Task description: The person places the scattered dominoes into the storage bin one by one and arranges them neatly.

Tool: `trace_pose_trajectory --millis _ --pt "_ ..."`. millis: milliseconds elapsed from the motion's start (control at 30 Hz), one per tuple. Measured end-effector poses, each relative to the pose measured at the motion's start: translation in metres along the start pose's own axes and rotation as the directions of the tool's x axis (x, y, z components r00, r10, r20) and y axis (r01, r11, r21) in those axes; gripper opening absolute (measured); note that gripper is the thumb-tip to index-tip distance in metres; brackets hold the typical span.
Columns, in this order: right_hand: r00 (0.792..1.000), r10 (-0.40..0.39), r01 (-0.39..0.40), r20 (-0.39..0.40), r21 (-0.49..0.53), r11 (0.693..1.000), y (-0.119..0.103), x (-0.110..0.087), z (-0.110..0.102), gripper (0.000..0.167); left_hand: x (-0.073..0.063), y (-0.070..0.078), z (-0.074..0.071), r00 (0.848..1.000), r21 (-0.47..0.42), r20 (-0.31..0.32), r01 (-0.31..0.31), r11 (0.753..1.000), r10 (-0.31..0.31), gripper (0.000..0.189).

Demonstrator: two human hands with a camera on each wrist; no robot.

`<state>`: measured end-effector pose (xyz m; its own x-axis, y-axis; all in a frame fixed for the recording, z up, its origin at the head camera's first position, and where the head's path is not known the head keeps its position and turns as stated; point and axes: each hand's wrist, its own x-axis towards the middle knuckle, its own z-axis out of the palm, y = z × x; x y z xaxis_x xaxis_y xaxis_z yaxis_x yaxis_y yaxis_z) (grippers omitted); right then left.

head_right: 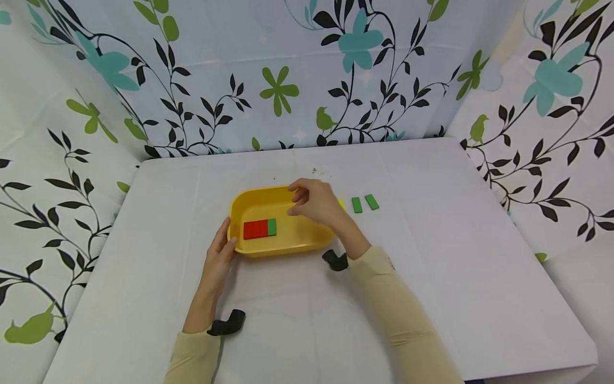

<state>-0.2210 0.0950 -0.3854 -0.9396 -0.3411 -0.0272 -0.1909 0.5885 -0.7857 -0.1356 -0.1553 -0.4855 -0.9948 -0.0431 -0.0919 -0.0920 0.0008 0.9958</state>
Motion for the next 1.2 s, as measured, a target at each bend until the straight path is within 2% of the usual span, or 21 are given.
trace_pose_trajectory --millis 133,300,467,633,767,933,1200 --pt "0.996 -0.033 0.031 -0.086 -0.036 0.999 0.019 -0.005 -0.036 0.045 0.000 0.000 -0.001 1.000 -0.001 -0.004 0.008 1.000 -0.008 0.056" --pt "0.991 0.050 -0.058 -0.126 -0.064 0.996 0.059 -0.008 -0.072 0.048 0.000 0.000 -0.001 1.000 0.009 -0.002 0.009 1.000 -0.009 0.055" --pt "0.980 0.154 -0.166 -0.126 -0.088 0.982 0.098 -0.011 -0.095 0.054 0.000 0.000 -0.001 1.000 0.013 -0.002 0.007 1.000 -0.007 0.055" --pt "0.967 0.247 -0.251 -0.056 -0.075 0.965 0.131 -0.010 -0.105 0.060 -0.001 0.000 0.000 1.000 0.010 -0.003 0.011 1.000 -0.011 0.055" --pt "0.960 0.278 -0.277 0.018 -0.056 0.959 0.151 -0.009 -0.108 0.063 -0.001 0.000 0.000 1.000 0.012 -0.002 0.015 1.000 -0.015 0.055" --pt "0.952 0.299 -0.296 0.068 -0.056 0.954 0.165 -0.007 -0.107 0.064 -0.002 -0.001 0.000 1.000 0.010 -0.002 0.014 1.000 -0.014 0.055" --pt "0.946 0.315 -0.314 0.080 -0.032 0.949 0.175 -0.004 -0.102 0.065 -0.001 -0.002 0.000 1.000 0.019 -0.005 0.014 1.000 -0.014 0.055"
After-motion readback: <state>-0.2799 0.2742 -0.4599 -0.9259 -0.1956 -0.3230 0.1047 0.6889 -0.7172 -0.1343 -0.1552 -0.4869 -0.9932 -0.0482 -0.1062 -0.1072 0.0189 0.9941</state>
